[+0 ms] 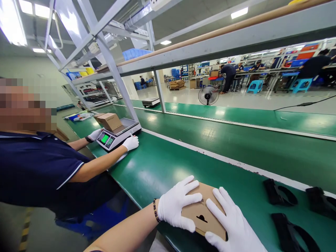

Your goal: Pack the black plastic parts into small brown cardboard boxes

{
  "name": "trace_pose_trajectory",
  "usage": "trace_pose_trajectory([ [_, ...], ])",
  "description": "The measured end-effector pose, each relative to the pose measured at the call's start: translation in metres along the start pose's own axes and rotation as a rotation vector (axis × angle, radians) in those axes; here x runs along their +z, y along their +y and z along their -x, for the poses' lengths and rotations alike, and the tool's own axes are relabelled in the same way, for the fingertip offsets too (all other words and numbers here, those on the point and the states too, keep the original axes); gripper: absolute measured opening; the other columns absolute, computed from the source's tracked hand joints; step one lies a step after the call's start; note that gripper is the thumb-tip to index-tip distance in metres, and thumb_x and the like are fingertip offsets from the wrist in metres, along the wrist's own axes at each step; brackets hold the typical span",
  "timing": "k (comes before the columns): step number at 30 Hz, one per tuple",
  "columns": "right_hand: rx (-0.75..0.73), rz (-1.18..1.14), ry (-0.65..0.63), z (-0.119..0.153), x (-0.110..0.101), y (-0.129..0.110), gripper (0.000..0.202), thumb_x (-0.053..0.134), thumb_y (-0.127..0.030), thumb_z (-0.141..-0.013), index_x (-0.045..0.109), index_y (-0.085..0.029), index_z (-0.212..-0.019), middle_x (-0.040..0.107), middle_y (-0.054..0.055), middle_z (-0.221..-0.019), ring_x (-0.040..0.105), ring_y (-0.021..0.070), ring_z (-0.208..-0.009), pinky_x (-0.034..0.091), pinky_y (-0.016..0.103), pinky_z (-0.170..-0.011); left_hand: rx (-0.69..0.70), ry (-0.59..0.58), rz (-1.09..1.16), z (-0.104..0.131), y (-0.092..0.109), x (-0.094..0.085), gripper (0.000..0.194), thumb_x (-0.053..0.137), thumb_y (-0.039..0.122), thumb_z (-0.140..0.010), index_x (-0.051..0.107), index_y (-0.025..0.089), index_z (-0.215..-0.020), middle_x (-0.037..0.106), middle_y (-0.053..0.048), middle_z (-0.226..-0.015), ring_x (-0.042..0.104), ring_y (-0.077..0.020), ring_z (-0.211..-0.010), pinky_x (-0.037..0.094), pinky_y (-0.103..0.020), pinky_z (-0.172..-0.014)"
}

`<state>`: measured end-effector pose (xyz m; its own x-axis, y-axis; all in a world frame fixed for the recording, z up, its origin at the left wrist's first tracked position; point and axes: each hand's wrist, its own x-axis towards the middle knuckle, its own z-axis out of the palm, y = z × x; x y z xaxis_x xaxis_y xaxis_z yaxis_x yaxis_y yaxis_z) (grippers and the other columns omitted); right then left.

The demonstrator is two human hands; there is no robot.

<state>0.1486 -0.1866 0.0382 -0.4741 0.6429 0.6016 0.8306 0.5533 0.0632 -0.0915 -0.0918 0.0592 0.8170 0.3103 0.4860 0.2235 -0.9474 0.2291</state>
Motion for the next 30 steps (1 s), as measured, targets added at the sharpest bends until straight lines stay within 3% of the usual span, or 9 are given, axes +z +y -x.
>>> trace_pose_trajectory([
  [4, -0.027, -0.085, 0.088, 0.003, 0.005, 0.005, 0.056, 0.056, -0.048, -0.086, 0.049, -0.02, -0.133, 0.045, 0.015, -0.141, 0.051, 0.033, -0.123, 0.057, 0.042, -0.084, 0.001, -0.02, -0.032, -0.001, -0.003, 0.001, 0.071, 0.052, 0.079, -0.074, 0.053, 0.016, -0.108, 0.056, -0.013, -0.104, 0.056, -0.0265, -0.099, 0.044, -0.049, -0.097],
  [8, 0.012, -0.181, 0.146, 0.005, 0.007, 0.004, 0.04, 0.053, -0.033, -0.091, 0.053, -0.018, -0.128, 0.05, 0.012, -0.136, 0.052, 0.0229, -0.123, 0.051, 0.03, -0.095, -0.039, 0.004, -0.06, 0.004, -0.004, 0.004, 0.061, 0.054, 0.07, -0.08, 0.054, 0.019, -0.112, 0.055, -0.014, -0.117, 0.054, -0.0266, -0.111, 0.039, -0.05, -0.104],
  [11, -0.022, -0.188, 0.149, 0.005, 0.004, 0.0, 0.035, 0.052, -0.032, -0.092, 0.056, -0.019, -0.123, 0.05, 0.012, -0.136, 0.045, 0.0266, -0.129, 0.039, 0.044, -0.108, -0.037, 0.078, -0.018, 0.009, 0.0, 0.006, 0.048, 0.055, 0.06, -0.085, 0.057, 0.02, -0.112, 0.049, -0.015, -0.129, 0.049, -0.0275, -0.121, 0.035, -0.051, -0.108],
  [15, -0.072, -0.097, 0.177, 0.006, 0.002, -0.011, 0.032, 0.056, -0.019, -0.087, 0.057, -0.017, -0.119, 0.056, 0.014, -0.127, 0.047, 0.029, -0.127, 0.028, 0.059, -0.11, -0.132, 0.141, 0.056, 0.016, 0.008, 0.017, 0.027, 0.048, 0.029, -0.09, 0.062, 0.021, -0.111, 0.038, -0.013, -0.143, 0.039, -0.0294, -0.133, 0.027, -0.057, -0.112],
  [18, -0.129, -0.095, 0.221, 0.003, 0.006, -0.028, 0.033, 0.054, -0.009, -0.083, 0.058, -0.015, -0.115, 0.061, 0.014, -0.118, 0.052, 0.0256, -0.121, 0.036, 0.052, -0.108, -0.227, 0.196, 0.18, 0.021, 0.008, 0.031, 0.042, 0.054, 0.027, -0.083, 0.054, 0.021, -0.125, 0.015, -0.013, -0.155, 0.026, -0.0329, -0.141, 0.026, -0.055, -0.114],
  [21, -0.074, -0.075, 0.27, -0.005, 0.014, -0.044, 0.031, 0.056, -0.009, -0.083, 0.057, -0.014, -0.113, 0.064, 0.013, -0.109, 0.057, 0.0244, -0.112, 0.044, 0.045, -0.101, -0.299, 0.206, 0.279, 0.023, 0.005, 0.042, 0.08, 0.06, 0.028, -0.079, 0.02, 0.023, -0.148, -0.005, -0.015, -0.158, 0.012, -0.0347, -0.145, 0.027, -0.053, -0.113],
  [24, 0.083, -0.052, 0.311, -0.012, 0.02, -0.051, 0.023, 0.056, -0.014, -0.086, 0.058, -0.013, -0.109, 0.065, 0.013, -0.103, 0.062, 0.0241, -0.098, 0.048, 0.045, -0.093, -0.307, 0.172, 0.285, 0.024, 0.004, 0.043, 0.094, 0.062, 0.025, -0.077, 0.002, 0.027, -0.15, -0.008, -0.015, -0.158, 0.008, -0.0355, -0.145, 0.024, -0.055, -0.114],
  [27, 0.096, -0.117, 0.316, -0.014, 0.019, -0.051, 0.017, 0.058, -0.019, -0.086, 0.059, -0.016, -0.103, 0.065, 0.01, -0.097, 0.062, 0.0232, -0.094, 0.051, 0.043, -0.088, -0.293, 0.163, 0.284, 0.023, 0.004, 0.04, 0.093, 0.062, 0.026, -0.077, 0.004, 0.026, -0.15, -0.005, -0.016, -0.158, 0.011, -0.0359, -0.144, 0.024, -0.054, -0.114],
  [30, 0.086, -0.175, 0.302, -0.011, 0.02, -0.052, 0.024, 0.057, -0.017, -0.086, 0.058, -0.02, -0.11, 0.063, 0.008, -0.1, 0.062, 0.0219, -0.096, 0.052, 0.04, -0.087, -0.275, 0.191, 0.286, 0.021, 0.004, 0.04, 0.089, 0.062, 0.027, -0.078, 0.007, 0.026, -0.149, 0.002, -0.017, -0.157, 0.016, -0.0348, -0.144, 0.026, -0.053, -0.114],
])
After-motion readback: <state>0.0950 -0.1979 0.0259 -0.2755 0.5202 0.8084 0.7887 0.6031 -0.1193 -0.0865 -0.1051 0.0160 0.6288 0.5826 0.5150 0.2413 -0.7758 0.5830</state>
